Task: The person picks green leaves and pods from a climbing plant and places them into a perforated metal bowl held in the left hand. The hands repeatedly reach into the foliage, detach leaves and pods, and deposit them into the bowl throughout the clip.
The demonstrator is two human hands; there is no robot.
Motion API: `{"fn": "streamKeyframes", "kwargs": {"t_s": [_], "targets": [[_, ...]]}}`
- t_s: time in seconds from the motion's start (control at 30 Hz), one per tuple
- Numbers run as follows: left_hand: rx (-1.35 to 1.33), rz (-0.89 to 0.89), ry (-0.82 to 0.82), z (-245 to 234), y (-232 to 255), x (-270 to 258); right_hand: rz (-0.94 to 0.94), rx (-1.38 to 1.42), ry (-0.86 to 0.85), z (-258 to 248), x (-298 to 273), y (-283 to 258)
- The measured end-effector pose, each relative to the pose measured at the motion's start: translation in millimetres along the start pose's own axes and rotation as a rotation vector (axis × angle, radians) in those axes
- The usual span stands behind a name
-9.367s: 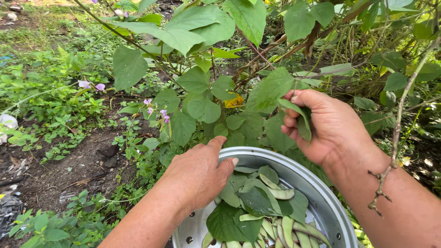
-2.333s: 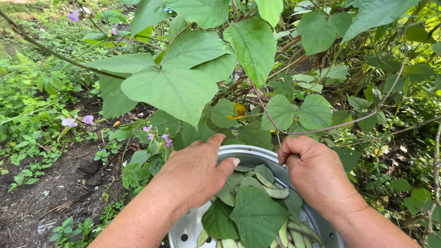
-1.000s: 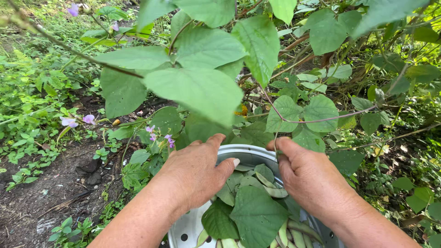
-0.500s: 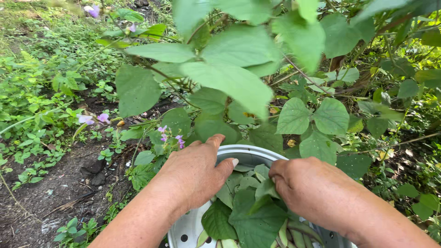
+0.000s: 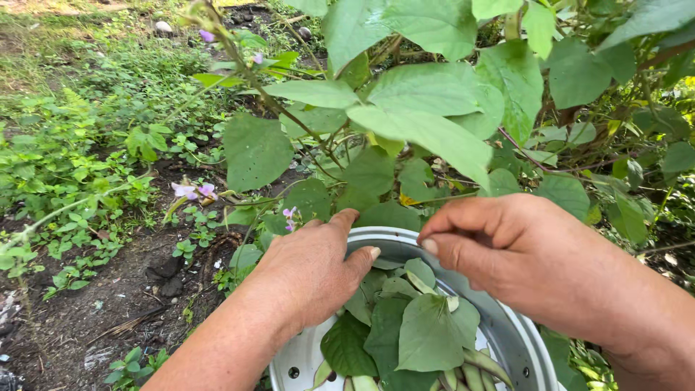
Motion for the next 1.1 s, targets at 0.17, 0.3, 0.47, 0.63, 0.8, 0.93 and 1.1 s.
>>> {"fn": "streamKeyframes", "kwargs": {"t_s": [0.17,0.3,0.47,0.63,0.8,0.93,1.1], "targets": [[0.009,0.014,0.039,-13,-6,0,-0.071,0.338,0.116,-2,21,16],[-0.01,-0.019,0.017,-18,-15,1,0.033,0.777,0.263,-11,38,40],[-0.004,-0.003,0.046,-27,-19,-1,0.066,1.288,0.115,3,61,31],[-0.015,-0.03,0.037,-33,-26,-2,-0.012,1.467,-0.051,14,71,-8],[-0.012,-0.053,0.028,-37,-29,-5,0.114,1.48,-0.07,30,75,-26],[-0.024,-0.072,0.023,-39,-32,-6,0.026,1.58,-0.136,28,83,-45],[-0.02,-0.072,0.035,-39,-33,-7,-0.068,1.665,-0.231,24,87,-53]]}}
Point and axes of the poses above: each hand's wrist, its own x-axis towards the middle knuckle, its own z-axis out of the palm, y = z × x, the point moved 9 cm from there along x, towards the middle knuckle, and after that the axes turned 2 degrees about -z, right-handed, at the moved point
